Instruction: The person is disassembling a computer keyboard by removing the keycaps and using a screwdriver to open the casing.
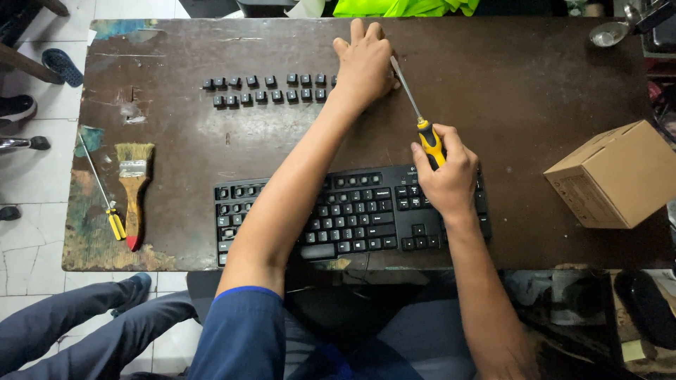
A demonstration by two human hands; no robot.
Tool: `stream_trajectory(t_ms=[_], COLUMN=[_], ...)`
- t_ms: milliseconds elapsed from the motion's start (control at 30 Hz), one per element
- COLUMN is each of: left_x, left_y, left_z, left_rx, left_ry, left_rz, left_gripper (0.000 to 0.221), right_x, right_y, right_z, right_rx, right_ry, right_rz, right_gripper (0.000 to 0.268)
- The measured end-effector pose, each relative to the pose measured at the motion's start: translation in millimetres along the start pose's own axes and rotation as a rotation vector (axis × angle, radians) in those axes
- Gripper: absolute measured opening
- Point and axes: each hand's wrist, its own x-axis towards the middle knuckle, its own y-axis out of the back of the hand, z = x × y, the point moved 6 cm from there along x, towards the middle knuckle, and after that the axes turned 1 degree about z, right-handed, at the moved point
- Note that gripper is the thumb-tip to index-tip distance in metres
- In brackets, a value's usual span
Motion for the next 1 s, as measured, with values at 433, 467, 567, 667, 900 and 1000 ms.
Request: stream_trajectory(t_ms=[433, 467, 567, 667, 900, 1000], left_x=[-48.0, -69.2, -148.0, -222.5, -277.1, -281.3], left_y=[104.4, 116.3, 150.4, 153.1, 149.9, 142.2], left_z=[-7.8, -4.7, 0.8, 5.1, 23.3, 24.3], left_rx=[-0.334, -0.316, -0.203, -0.158, -0.366, -0.419], left_ry=[-0.031, -0.084, -0.158, -0.151, 0.017, 0.089], left_rz=[0.085, -0.001, -0.19, -0.291, -0.07, -0.03], left_gripper=[0.042, 0.038, 0.037, 0.039, 0.033, 0.032], right_x=[-0.7, -1.6, -0.2, -0.7, -3.9, -3.9], right_y=[-3.4, -3.3, -0.6, 0.3, -0.6, -1.9], right_z=[4.9, 6.7, 7.1, 7.7, 16.0, 14.3], right_rx=[0.001, -0.036, -0.014, 0.039, 0.09, 0.068], right_ry=[-0.045, -0.037, -0.041, -0.055, -0.036, -0.027], right_rz=[-0.03, -0.015, -0.024, -0.049, -0.028, -0.021], right_gripper=[0.029, 0.03, 0.027, 0.024, 0.026, 0.025])
